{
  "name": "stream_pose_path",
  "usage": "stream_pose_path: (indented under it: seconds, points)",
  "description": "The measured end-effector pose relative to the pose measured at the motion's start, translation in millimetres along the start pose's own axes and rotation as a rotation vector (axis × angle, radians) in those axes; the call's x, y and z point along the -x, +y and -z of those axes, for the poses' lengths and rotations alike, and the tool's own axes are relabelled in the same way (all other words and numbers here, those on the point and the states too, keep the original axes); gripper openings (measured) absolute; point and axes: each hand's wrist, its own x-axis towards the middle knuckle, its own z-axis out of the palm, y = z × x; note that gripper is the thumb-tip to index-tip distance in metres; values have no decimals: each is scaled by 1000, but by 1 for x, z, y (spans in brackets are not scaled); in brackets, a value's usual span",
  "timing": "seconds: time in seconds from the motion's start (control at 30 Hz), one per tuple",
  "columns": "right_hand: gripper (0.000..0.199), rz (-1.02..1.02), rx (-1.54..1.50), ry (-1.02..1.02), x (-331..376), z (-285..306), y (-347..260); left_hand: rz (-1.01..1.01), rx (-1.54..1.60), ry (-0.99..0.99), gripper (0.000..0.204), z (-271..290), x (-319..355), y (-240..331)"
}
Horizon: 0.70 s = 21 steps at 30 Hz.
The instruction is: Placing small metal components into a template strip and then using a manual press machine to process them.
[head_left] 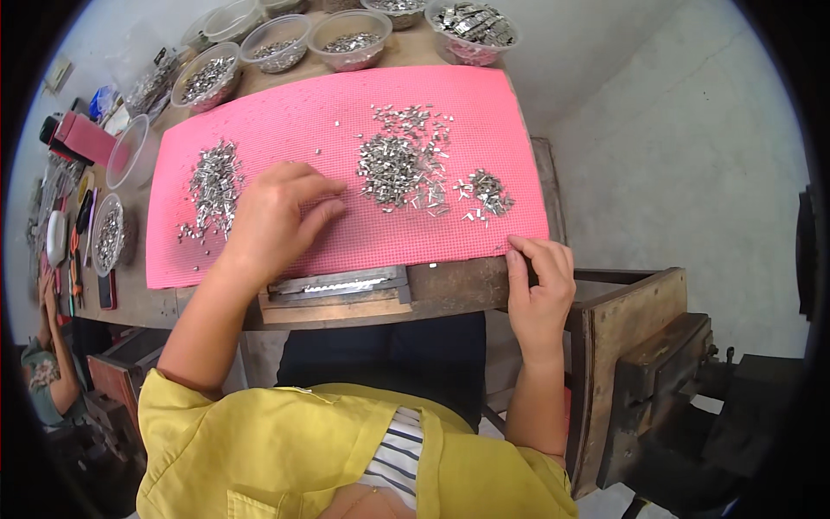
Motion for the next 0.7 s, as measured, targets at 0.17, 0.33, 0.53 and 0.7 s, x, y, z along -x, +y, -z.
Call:
stream_pose_path:
  seconds: [0.17,0.33,0.53,0.7]
  points:
    - [17,-11,14,-18,-3,-6,1,-47,-153,-9,15,-11,-23,-4]
    - [19,63,37,-33,-6,-8,5,-79,-129,-17,11,-22,-25,-6]
    - [16,141,64,-85,-16,-7,-2,-22,-90,-8,8,-20,-24,-7]
    - [14,125,58,-134,-19,-3,-9,20,17,-50,13,-20,-23,-12]
